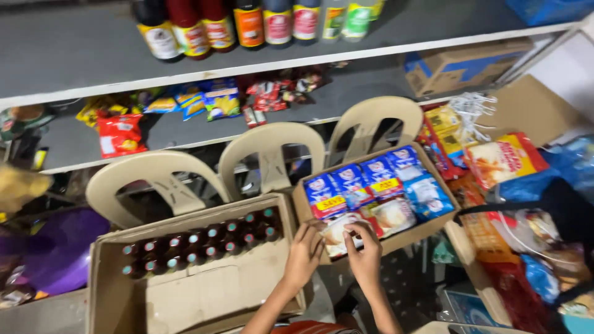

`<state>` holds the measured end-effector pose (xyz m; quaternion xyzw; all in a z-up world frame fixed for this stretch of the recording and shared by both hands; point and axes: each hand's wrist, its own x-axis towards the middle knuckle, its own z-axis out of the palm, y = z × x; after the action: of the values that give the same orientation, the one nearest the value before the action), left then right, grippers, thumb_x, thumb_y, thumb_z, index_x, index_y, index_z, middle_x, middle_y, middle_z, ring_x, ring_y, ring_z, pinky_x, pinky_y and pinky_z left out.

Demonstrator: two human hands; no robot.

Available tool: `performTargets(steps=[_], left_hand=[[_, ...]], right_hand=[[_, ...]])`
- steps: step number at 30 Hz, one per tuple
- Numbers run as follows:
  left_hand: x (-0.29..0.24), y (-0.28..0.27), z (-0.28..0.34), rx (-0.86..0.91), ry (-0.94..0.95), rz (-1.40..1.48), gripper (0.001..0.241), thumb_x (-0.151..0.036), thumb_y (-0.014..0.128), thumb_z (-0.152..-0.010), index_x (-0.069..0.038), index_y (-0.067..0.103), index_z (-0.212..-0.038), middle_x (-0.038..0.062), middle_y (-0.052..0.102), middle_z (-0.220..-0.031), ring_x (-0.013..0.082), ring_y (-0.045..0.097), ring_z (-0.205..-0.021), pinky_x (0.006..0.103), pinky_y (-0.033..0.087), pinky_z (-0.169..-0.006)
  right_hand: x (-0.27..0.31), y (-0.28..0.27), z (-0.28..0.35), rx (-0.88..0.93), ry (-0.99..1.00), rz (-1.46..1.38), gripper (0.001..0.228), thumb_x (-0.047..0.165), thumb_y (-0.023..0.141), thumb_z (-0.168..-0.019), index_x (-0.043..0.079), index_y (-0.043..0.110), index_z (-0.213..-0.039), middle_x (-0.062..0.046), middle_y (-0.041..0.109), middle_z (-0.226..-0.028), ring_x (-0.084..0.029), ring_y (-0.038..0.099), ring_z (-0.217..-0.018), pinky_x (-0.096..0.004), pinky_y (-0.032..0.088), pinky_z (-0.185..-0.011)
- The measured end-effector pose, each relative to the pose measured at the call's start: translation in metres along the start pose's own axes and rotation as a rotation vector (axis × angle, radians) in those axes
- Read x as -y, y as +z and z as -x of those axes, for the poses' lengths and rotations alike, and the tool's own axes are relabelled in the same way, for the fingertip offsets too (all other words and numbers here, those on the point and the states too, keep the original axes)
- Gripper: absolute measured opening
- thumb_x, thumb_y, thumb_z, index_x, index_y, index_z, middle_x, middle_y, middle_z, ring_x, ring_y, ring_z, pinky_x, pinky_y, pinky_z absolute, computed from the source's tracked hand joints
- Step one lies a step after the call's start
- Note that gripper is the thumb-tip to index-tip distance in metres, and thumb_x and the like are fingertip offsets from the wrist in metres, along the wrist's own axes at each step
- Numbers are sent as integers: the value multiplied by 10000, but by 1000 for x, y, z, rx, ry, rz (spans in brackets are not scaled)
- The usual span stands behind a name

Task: The person takes bottles of sauce from a crate and places them onto a shelf in a store, arranging them in rows.

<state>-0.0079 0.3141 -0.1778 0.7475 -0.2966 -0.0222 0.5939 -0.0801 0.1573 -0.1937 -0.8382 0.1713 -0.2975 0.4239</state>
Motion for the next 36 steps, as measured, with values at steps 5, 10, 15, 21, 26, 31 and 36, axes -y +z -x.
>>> performTargets(steps=[5, 10, 15, 21, 26, 31, 36], left_hand=[[-17, 62, -19, -37, 6, 4, 178, -25, 698, -912, 5, 676, -1086, 169, 661, -1136, 364, 668, -1068, 400, 524, -920], [-23, 132, -37, -67, -20, 18, 129, -98, 700, -942, 30, 699, -933, 137, 698, -1059, 293, 696, -968, 380, 545, -850], [-18, 202, -49, 28, -345, 1, 454, -265, 599, -1053, 63, 636, -741, 163, 641, -683, 247, 605, -644, 355, 479, -642], [-84, 246, -78, 148, -396, 48, 296, -253, 585, -1011, 10, 669, -903, 136, 701, -708, 230, 681, -636, 361, 507, -610], [-100, 250, -114, -21, 159, 22, 133, -35, 605, -956, 12, 685, -1053, 170, 732, -997, 297, 713, -912, 366, 550, -767], [-82, 240, -163, -57, 161, 16, 139, -12, 681, -913, 2, 700, -1049, 153, 732, -998, 262, 739, -909, 351, 580, -783], [-79, 230, -212, -54, 98, 83, 153, -125, 674, -936, 17, 714, -971, 119, 740, -834, 192, 717, -737, 320, 546, -686]], right_hand=[[-11, -75, -27, -65, -48, -46, 127, 30, 708, -883, 15, 695, -1009, -88, 711, -979, -201, 678, -879, -317, 530, -792], [-58, -137, -41, -129, -49, -64, 87, 43, 713, -902, 7, 707, -981, -87, 737, -950, -187, 707, -903, -308, 536, -825], [-113, -192, -43, -152, 91, -134, 149, 139, 673, -954, -4, 711, -974, -78, 761, -880, -163, 701, -825, -304, 544, -776], [-172, -238, -53, -145, 148, -52, 313, 252, 575, -1039, -1, 658, -876, -50, 617, -707, -112, 577, -666, -290, 465, -633], [-174, -238, -84, -120, 177, -176, 354, 242, 574, -1054, -2, 620, -801, -33, 527, -639, -101, 476, -598, -289, 406, -557], [-122, -239, -127, -140, 12, -257, 228, 187, 591, -1016, -17, 653, -933, -40, 653, -772, -99, 579, -703, -274, 486, -637], [-126, -241, -177, -180, -103, -84, 167, 145, 647, -981, 1, 709, -1036, -72, 736, -904, -122, 663, -804, -281, 524, -726]])
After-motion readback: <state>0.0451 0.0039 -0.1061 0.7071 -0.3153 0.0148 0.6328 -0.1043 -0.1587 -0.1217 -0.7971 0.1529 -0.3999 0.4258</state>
